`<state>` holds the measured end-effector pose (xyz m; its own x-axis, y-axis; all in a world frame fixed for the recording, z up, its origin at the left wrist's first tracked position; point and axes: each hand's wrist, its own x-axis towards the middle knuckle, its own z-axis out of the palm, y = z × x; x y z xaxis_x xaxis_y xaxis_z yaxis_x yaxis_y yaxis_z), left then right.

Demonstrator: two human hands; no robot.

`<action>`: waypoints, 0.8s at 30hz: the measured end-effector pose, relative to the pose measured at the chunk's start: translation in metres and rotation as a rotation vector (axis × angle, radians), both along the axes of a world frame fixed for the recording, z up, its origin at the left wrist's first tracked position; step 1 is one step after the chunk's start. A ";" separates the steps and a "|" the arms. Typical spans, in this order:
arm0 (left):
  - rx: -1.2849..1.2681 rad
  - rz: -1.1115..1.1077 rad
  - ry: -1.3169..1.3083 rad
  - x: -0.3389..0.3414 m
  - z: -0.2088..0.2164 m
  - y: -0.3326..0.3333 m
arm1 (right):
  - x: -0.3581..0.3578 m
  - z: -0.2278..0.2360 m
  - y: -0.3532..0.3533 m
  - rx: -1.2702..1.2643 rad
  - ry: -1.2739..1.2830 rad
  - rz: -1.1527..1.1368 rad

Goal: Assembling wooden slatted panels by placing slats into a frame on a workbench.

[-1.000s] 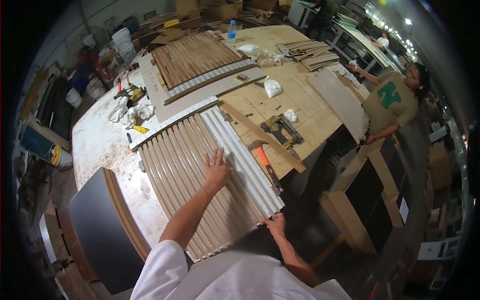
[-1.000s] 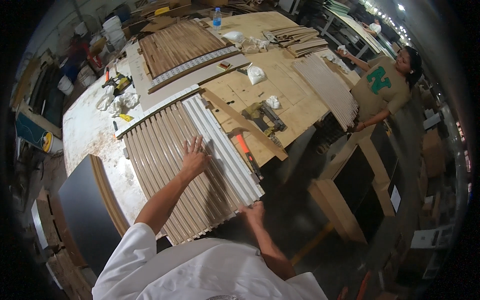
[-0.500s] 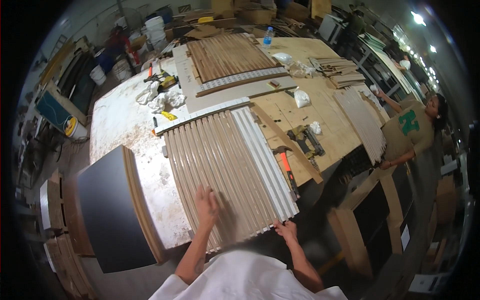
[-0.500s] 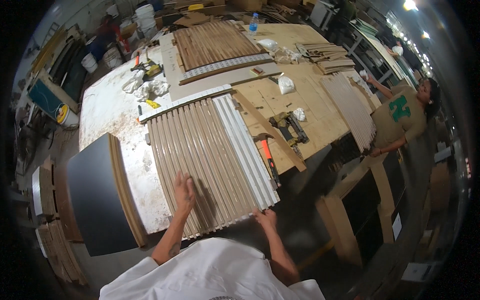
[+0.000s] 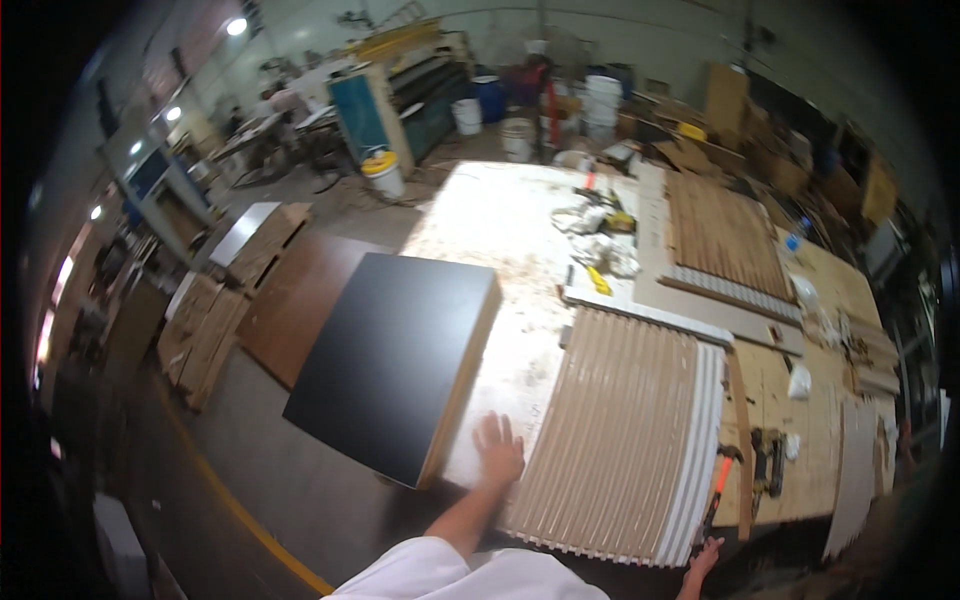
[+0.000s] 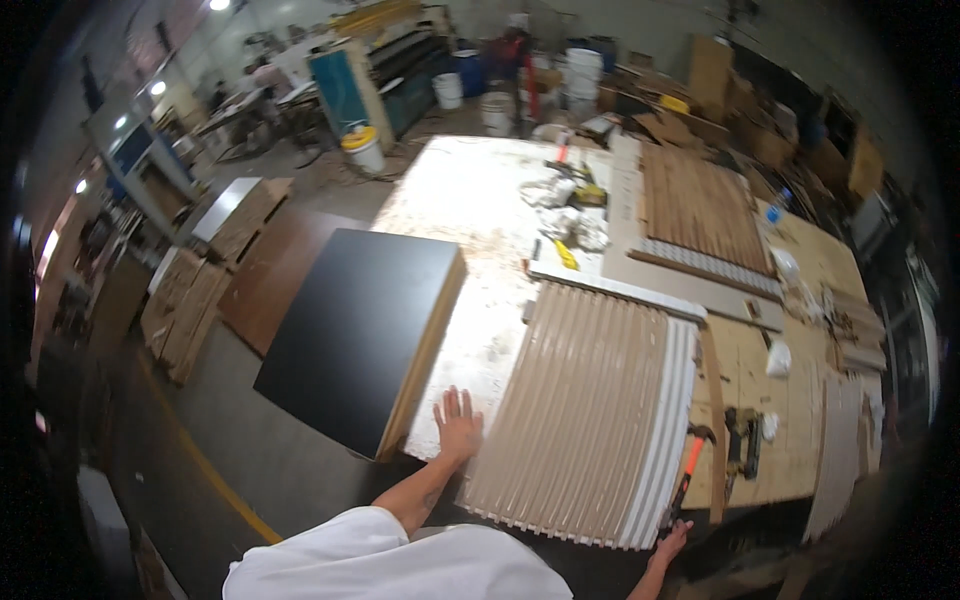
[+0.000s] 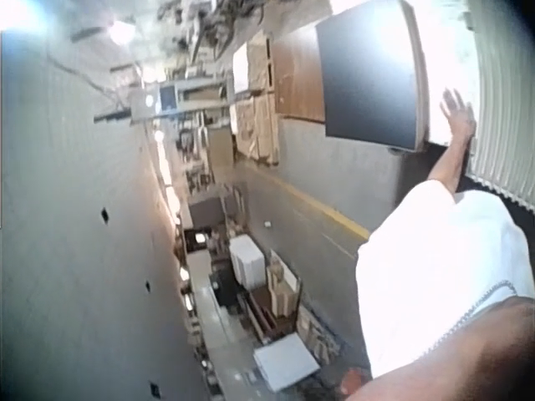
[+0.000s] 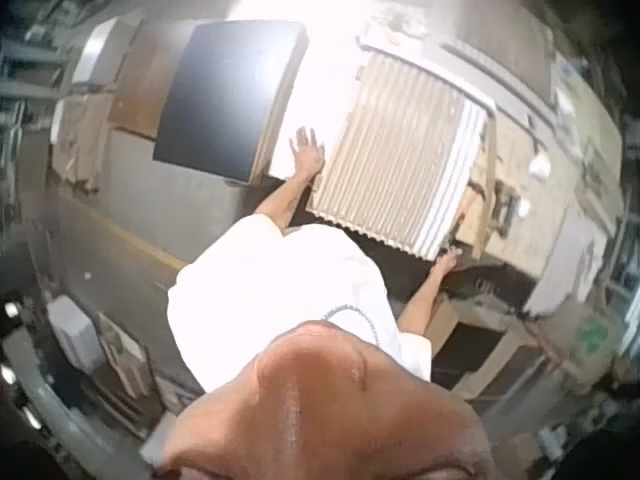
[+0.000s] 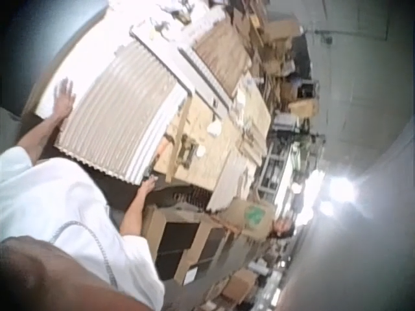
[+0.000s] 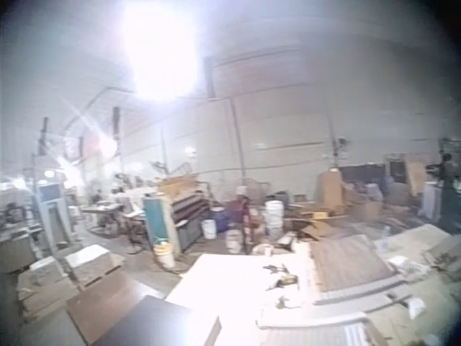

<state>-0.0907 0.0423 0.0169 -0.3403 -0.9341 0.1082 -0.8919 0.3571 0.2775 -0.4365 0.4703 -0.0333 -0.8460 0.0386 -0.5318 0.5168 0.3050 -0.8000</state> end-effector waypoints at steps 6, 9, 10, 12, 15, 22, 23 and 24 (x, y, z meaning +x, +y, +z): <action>-0.091 0.015 -0.054 0.005 -0.008 -0.007 | -0.042 -0.064 -0.027 0.366 0.143 -0.043; -0.105 0.058 -0.060 0.007 -0.003 -0.007 | -0.036 -0.072 -0.030 0.366 0.121 -0.082; -0.109 0.053 -0.057 0.008 -0.002 -0.006 | -0.034 -0.073 -0.031 0.366 0.117 -0.091; -0.138 0.048 -0.041 0.008 -0.002 -0.006 | -0.034 -0.078 -0.028 0.357 0.113 -0.105; -0.143 0.042 -0.015 0.005 0.002 -0.007 | -0.036 -0.083 -0.022 0.345 0.111 -0.120; -0.199 0.044 0.005 0.008 -0.007 -0.006 | -0.017 -0.036 -0.055 0.371 0.038 -0.070; -0.190 0.061 0.000 0.010 -0.009 -0.006 | 0.000 0.011 -0.078 0.390 -0.011 -0.051; -0.183 0.067 0.003 0.006 -0.009 -0.007 | 0.007 0.020 -0.085 0.379 0.128 -0.125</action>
<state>-0.0843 0.0356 0.0082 -0.2770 -0.9194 0.2793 -0.9147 0.3413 0.2165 -0.4296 0.3852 -0.0130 -0.8806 0.3181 -0.3513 0.4725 0.5315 -0.7030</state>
